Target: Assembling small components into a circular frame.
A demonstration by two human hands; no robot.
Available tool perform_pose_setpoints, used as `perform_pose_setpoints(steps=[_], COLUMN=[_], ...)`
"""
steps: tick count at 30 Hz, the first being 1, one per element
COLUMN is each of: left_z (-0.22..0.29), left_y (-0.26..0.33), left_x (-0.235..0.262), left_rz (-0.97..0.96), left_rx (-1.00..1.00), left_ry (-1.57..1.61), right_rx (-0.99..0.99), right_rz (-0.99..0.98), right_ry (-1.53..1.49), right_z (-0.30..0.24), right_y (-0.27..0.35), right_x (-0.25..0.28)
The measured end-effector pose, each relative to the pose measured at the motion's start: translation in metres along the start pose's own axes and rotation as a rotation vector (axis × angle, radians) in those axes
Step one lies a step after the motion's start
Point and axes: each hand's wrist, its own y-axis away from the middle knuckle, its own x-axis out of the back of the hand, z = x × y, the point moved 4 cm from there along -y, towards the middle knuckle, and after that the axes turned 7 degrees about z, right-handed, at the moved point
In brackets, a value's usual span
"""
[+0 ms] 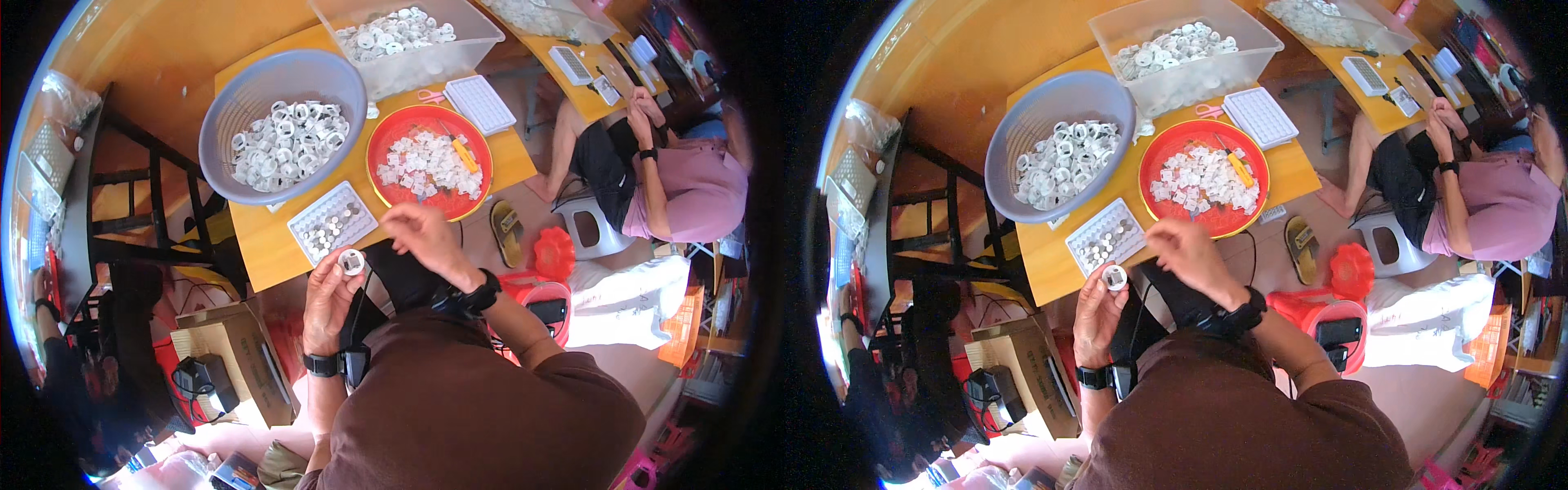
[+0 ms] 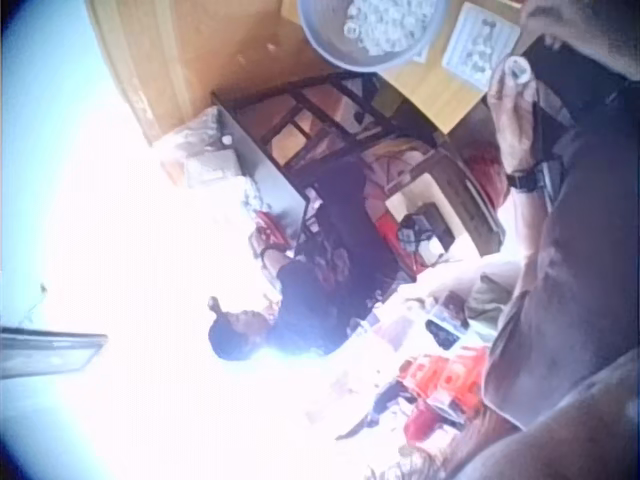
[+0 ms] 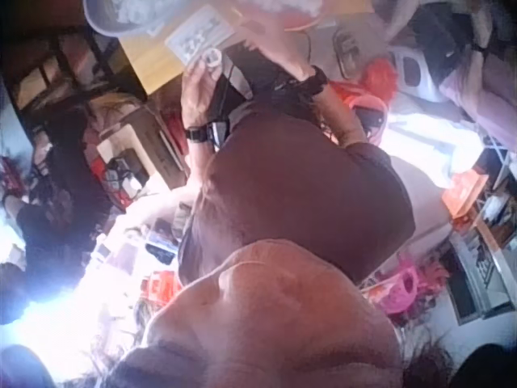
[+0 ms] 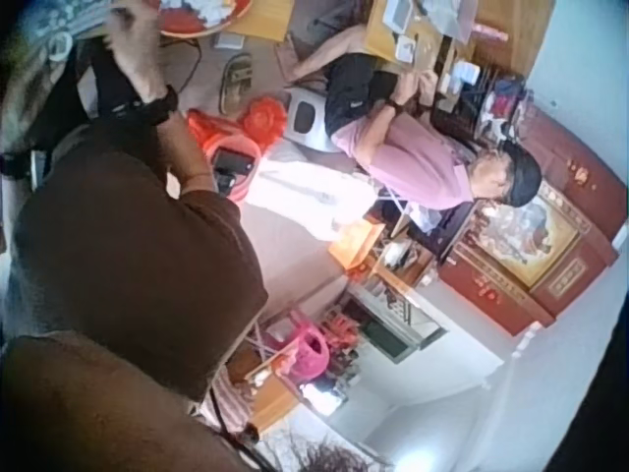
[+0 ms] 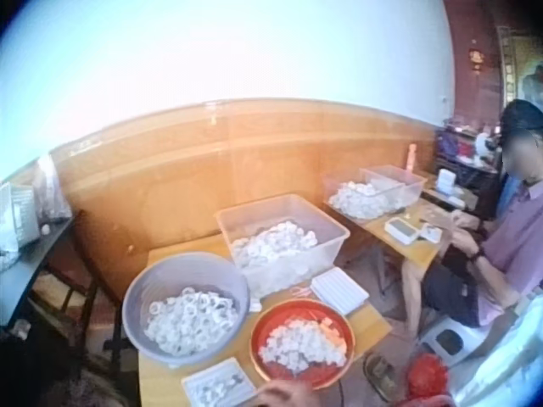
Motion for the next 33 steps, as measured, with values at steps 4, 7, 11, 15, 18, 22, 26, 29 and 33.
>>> perform_pose_setpoints(steps=[4,7,11,15,18,22,26,29,33], left_z=[0.007,0.018,0.027,0.028,0.026,0.024,0.025,0.029,0.03], left_y=[0.006,0.012,0.02,0.022,0.024,0.024,0.025,0.022,0.021], left_x=[0.013,0.027,0.037,0.039,0.038,0.042,0.042,0.036,0.035], left_rz=[0.046,0.044,0.06,0.052,0.059,0.05,0.028,0.064,0.047], left_rx=[-0.037,-0.068,-0.119,-0.116,-0.116,-0.109,-0.098,-0.122,-0.111], left_ry=[0.04,0.099,0.142,0.171,0.166,0.188,0.192,0.158,0.155], right_rx=[0.155,0.179,0.447,0.687,0.774,0.739,0.736,0.672,0.663], right_rz=[0.165,0.135,0.127,0.144,0.116,0.071,0.061,0.134,0.123], right_ry=[0.29,0.346,0.523,0.661,0.792,0.886,0.957,1.055,1.036], right_z=[-0.002,0.001,-0.007,-0.011,-0.008,-0.001,0.008,0.015,0.005], right_y=[-0.01,-0.008,-0.012,-0.032,-0.039,-0.043,-0.046,-0.052,-0.049], right_x=[0.028,0.024,-0.004,-0.03,-0.04,-0.048,-0.055,-0.054,-0.049])
